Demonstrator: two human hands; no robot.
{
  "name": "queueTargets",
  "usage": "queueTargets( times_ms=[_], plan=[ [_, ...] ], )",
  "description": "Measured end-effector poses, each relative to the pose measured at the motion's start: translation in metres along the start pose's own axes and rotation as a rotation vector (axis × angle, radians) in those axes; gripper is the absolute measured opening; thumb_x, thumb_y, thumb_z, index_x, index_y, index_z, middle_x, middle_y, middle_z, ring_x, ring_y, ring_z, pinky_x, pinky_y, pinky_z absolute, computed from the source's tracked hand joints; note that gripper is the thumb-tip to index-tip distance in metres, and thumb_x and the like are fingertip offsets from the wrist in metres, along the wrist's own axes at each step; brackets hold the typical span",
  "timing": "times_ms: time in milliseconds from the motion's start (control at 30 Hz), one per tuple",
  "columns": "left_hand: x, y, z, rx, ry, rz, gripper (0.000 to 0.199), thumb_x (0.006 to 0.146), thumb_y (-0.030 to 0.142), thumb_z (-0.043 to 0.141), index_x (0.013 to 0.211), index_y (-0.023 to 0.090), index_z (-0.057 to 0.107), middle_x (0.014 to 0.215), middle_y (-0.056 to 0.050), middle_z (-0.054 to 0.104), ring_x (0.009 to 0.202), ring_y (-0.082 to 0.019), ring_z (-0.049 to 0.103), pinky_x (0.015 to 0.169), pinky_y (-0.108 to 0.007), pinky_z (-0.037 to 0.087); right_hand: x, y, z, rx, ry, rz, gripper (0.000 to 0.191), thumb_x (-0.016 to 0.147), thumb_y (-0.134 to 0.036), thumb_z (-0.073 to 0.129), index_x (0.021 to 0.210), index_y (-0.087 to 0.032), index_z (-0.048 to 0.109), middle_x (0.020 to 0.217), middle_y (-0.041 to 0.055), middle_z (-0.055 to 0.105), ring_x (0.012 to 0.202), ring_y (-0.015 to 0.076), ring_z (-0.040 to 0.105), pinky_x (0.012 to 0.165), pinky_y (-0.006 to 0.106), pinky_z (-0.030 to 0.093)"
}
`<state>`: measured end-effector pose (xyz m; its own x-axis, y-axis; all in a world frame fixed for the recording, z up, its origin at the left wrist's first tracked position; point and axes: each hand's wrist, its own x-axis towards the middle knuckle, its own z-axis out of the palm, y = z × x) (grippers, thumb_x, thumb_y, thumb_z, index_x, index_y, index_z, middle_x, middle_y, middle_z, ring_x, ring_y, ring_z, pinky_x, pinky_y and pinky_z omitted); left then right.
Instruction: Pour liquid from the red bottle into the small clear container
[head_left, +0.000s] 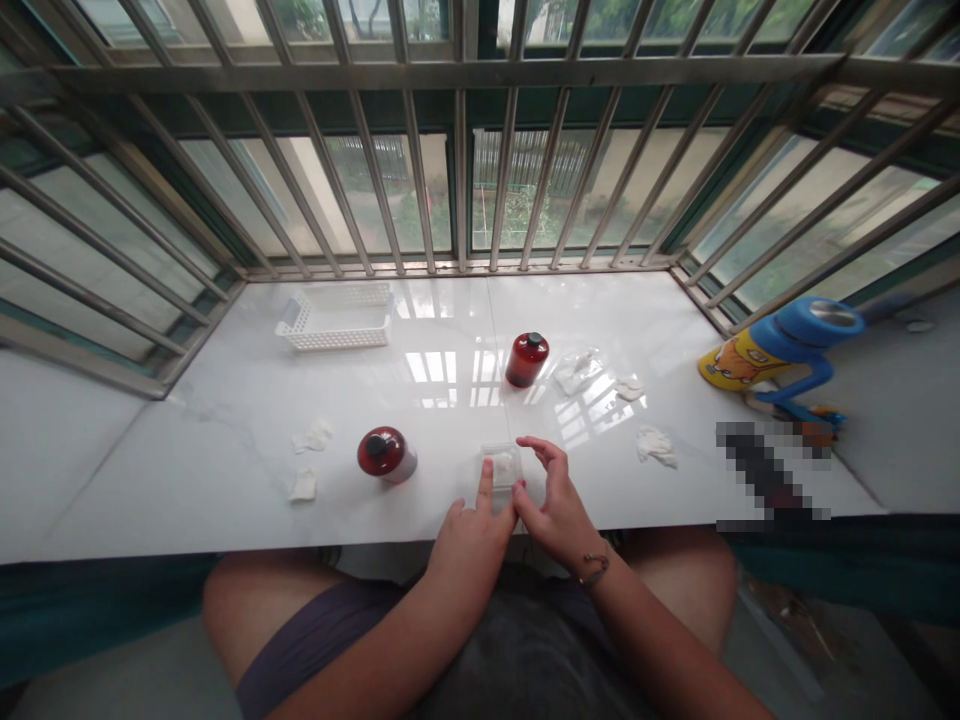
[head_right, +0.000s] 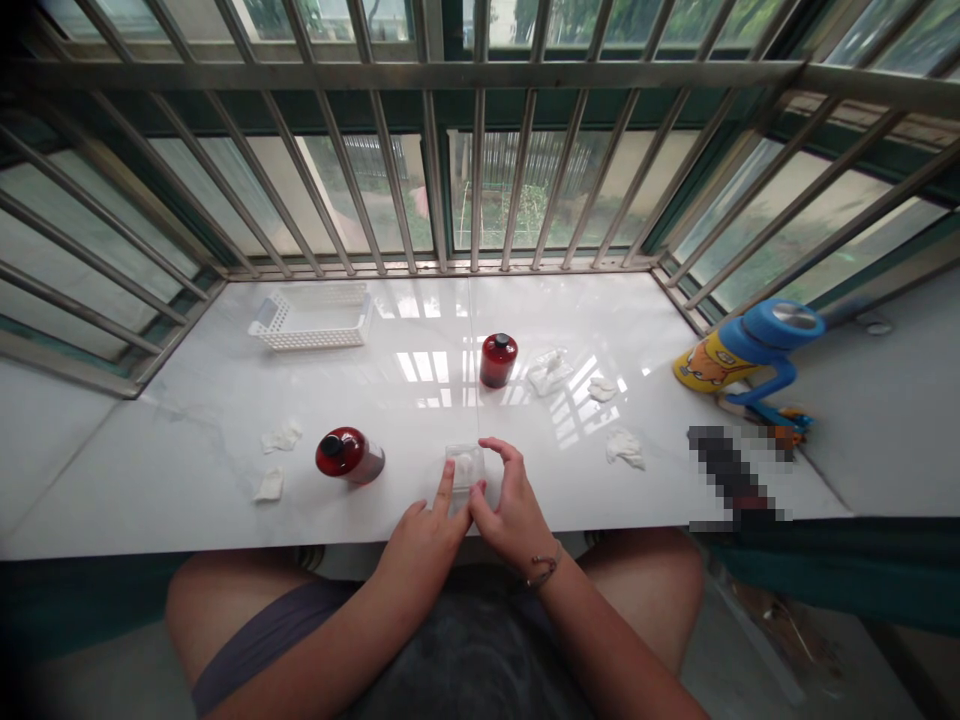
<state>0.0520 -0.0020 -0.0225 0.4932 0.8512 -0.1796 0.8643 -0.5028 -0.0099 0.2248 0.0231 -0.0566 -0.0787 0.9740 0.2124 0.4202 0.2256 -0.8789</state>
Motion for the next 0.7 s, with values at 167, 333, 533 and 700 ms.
queueTargets(
  times_ms=[167, 333, 533, 700],
  plan=[
    [0.0, 0.0, 0.0, 0.004, 0.021, 0.006, 0.067, 0.106, 0.011, 0.051, 0.169, 0.029, 0.036, 0.168, -0.032, 0.04, 0.101, -0.031, 0.082, 0.088, -0.045, 0.066, 0.008, -0.003, 0.002, 0.027, -0.004, 0.052, 0.06, 0.093, -0.032, 0.073, 0.145, -0.027, 0.042, 0.138, 0.0118, 0.064, 0.138, 0.0293, 0.061, 0.123, 0.056, 0.047],
    [-0.001, 0.0, -0.002, -0.023, -0.011, -0.006, 0.065, 0.103, 0.008, 0.057, 0.163, 0.029, 0.046, 0.168, -0.031, 0.04, 0.09, -0.027, 0.082, 0.091, -0.046, 0.066, 0.025, -0.007, 0.004, -0.051, 0.0, 0.079, 0.057, 0.086, -0.029, 0.078, 0.137, -0.028, 0.053, 0.123, 0.0066, 0.072, 0.121, 0.0287, 0.069, 0.108, 0.052, 0.058],
    [0.0, 0.0, -0.005, -0.023, -0.005, -0.003, 0.068, 0.103, 0.009, 0.058, 0.166, 0.027, 0.039, 0.169, -0.035, 0.035, 0.106, -0.033, 0.081, 0.088, -0.046, 0.067, 0.033, -0.016, -0.005, -0.075, 0.025, 0.031, 0.05, 0.086, -0.028, 0.08, 0.131, -0.03, 0.058, 0.113, 0.0027, 0.079, 0.108, 0.0265, 0.076, 0.102, 0.049, 0.06],
    [0.0, 0.002, -0.008, -0.009, -0.056, -0.012, 0.084, 0.101, 0.006, 0.059, 0.173, 0.031, 0.022, 0.169, -0.038, 0.032, 0.091, -0.03, 0.082, 0.086, -0.047, 0.067, 0.029, -0.034, -0.024, 0.001, 0.111, -0.076, 0.049, 0.092, -0.034, 0.082, 0.133, -0.03, 0.055, 0.118, 0.0064, 0.079, 0.113, 0.0269, 0.077, 0.108, 0.052, 0.058]
  ],
)
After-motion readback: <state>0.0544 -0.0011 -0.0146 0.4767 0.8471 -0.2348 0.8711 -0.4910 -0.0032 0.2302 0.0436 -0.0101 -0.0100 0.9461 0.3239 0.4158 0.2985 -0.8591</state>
